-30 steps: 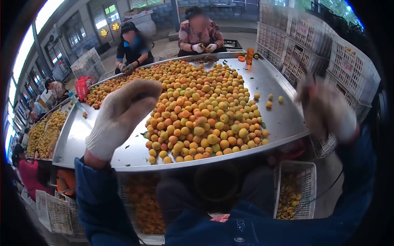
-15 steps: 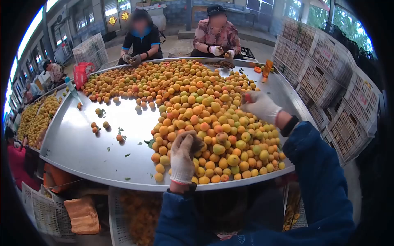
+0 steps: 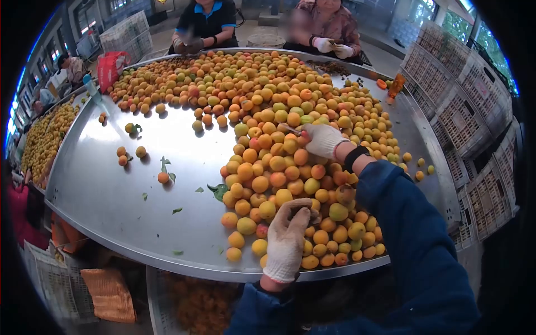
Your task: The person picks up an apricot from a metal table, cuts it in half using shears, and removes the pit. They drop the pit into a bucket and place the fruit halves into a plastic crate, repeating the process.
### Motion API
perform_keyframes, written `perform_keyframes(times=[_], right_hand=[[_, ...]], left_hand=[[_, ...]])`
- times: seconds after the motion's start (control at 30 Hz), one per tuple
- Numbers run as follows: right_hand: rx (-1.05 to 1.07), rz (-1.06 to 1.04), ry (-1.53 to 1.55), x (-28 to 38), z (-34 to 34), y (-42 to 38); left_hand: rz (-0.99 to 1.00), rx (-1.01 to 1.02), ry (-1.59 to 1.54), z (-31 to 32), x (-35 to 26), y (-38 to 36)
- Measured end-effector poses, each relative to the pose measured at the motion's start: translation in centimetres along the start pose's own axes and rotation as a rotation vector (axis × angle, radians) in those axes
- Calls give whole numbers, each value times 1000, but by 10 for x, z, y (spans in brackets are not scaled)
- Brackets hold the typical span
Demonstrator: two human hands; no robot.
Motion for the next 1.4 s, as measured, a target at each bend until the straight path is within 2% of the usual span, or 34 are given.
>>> perform_keyframes(times=[0.07,0.1,0.13,0.2,0.27,0.3,0.33,0.37,0.4,0.43,0.47,0.53,0.57,0.6,0.63,0.67,0.73,0.77,0.8,0.87,0.9,1.0,1.07,1.13,1.17,1.23,1.27,1.33,1.4], right_hand=[[-34,-43,176,-4,-8,-15],[-95,-60,504,-13,-6,-27],[-94,-48,502,-8,-8,-45],[-169,-162,762,4,-17,-87],[-382,-373,823,9,-5,-125],[-361,-421,929,17,7,-147],[-422,-420,817,28,15,-173],[-490,-413,634,35,23,-195],[-547,-398,451,43,33,-214],[-497,-285,429,43,49,-222],[-498,-261,444,43,62,-234],[-457,-287,830,37,83,-254],[-581,-392,787,44,75,-272],[-596,-374,794,40,70,-289],[-413,-249,1186,24,82,-294],[-205,-117,1563,18,101,-300],[-270,-127,1528,15,99,-319],[-257,-138,1551,14,103,-325],[-243,-152,1573,13,105,-328],[-193,-78,1472,13,112,-335],[-164,-95,1449,17,114,-334],[-113,-66,1469,27,127,-332],[-181,-87,1346,24,135,-329],[-199,-124,1381,30,141,-325],[-224,-162,1413,33,141,-323],[-239,-109,1338,32,144,-317],[-251,-52,1268,30,145,-315],[-318,-107,1195,33,138,-313],[-412,-107,1087,33,132,-312]], left_hand=[[5,36,2,4,1,0],[-11,45,-33,2,5,0],[-17,51,-40,3,8,0],[17,20,-165,2,13,-1],[-8,51,-97,13,16,-1],[24,75,-151,23,15,-1],[46,103,-204,32,18,-5],[135,141,-23,29,33,-4],[104,155,-26,35,45,-8],[137,147,-14,39,47,-12],[177,139,-1,43,46,-15],[100,134,104,50,48,-28],[45,172,-22,55,55,-31],[-8,208,-148,62,62,-33],[-30,226,-484,77,61,-37],[-40,239,-481,78,66,-39],[-36,434,-622,88,64,-41],[-61,447,-747,89,65,-43],[-63,451,-743,93,58,-45],[380,358,468,92,18,-53],[459,311,490,89,17,-51],[464,308,525,80,23,-57],[422,309,418,75,37,-53],[97,362,-557,70,69,-40],[99,362,-558,68,68,-39],[30,474,-333,76,64,-40],[32,477,-337,78,62,-41],[-10,401,-220,77,64,-46],[-12,445,-284,84,62,-50]])
Point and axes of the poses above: each hand's wrist, its own y-axis towards the middle knuckle, its own z-axis out of the palm, x = y × z, the point moved 8 cm from there along y, towards the middle knuckle, and after that the axes turned 13 degrees about x, right-handed, at the moved point
